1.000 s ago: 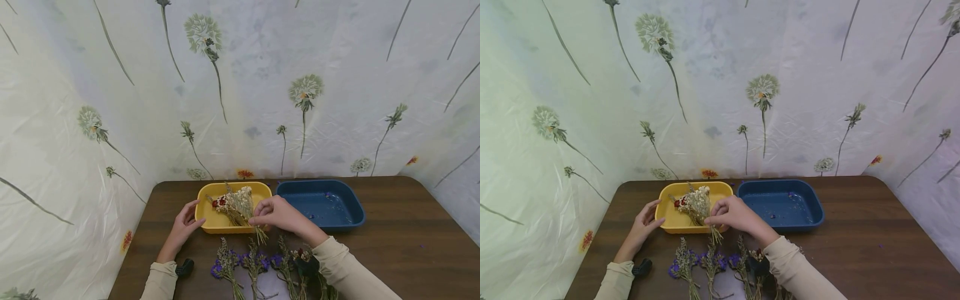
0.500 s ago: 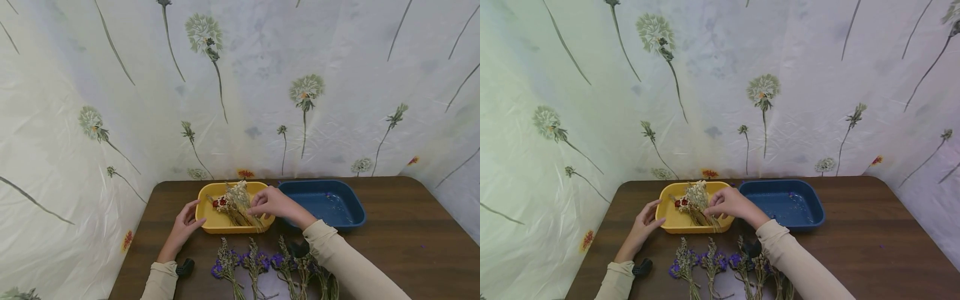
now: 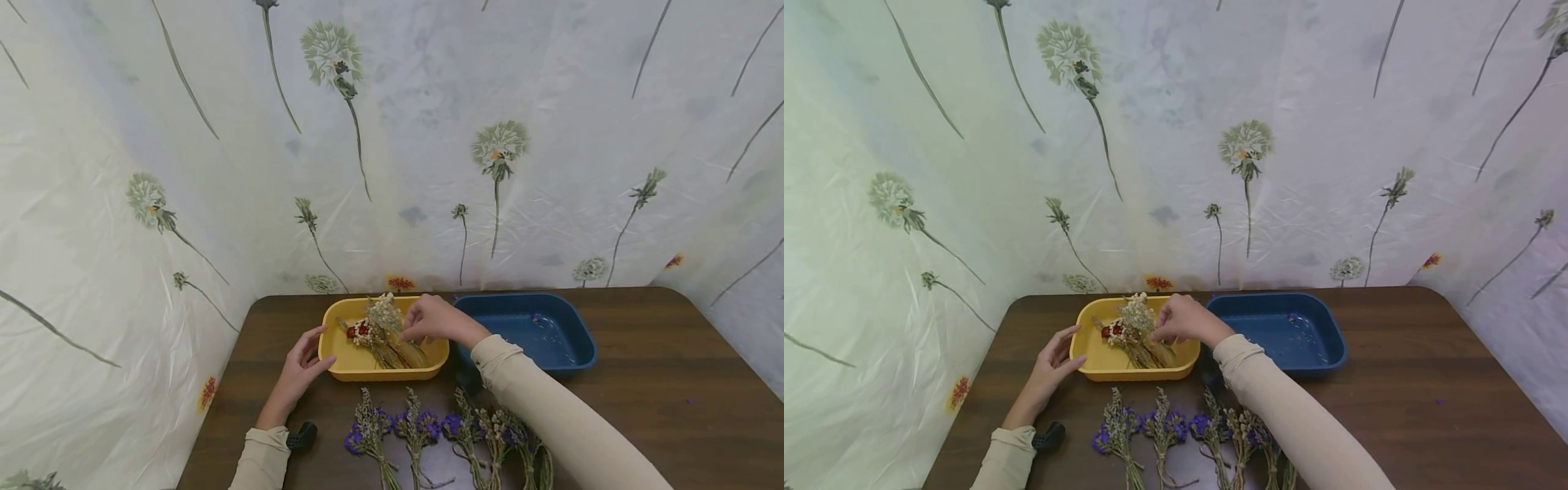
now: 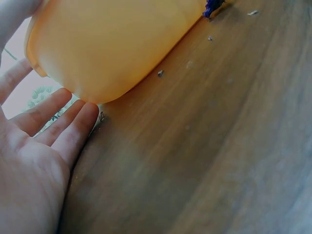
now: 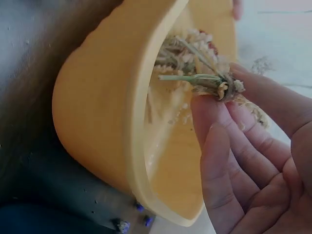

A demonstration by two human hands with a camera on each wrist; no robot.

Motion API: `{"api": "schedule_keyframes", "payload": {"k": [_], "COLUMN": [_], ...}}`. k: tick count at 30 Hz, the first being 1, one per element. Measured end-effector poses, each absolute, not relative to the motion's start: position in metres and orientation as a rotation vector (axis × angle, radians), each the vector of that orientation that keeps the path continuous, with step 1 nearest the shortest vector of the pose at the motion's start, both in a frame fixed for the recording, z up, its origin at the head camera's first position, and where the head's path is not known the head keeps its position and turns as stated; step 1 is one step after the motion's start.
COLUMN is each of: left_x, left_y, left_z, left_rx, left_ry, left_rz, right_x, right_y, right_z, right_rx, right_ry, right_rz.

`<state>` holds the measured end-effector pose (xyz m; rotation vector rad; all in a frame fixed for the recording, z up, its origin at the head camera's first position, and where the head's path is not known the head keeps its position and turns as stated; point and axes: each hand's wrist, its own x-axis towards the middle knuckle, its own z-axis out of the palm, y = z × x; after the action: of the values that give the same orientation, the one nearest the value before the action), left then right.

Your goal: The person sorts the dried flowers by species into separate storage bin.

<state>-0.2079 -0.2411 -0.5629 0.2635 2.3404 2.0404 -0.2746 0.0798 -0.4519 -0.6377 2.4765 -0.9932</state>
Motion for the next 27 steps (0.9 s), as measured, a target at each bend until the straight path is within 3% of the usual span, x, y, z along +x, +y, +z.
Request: {"api": "schedule_keyframes", "payload": {"k": [27], "left_x": [-0.208], "left_y": [-0.242], "left_z": [-0.563], "left_rx": [0.264], "left_ry": [2.323], "left_rz": [2.049], "right_x": [-0.288], "right_y": [0.050], "right_z": [-0.456], "right_rx": [-0.512], "right_ry": [2.566], "right_rz": [-0.496]}}
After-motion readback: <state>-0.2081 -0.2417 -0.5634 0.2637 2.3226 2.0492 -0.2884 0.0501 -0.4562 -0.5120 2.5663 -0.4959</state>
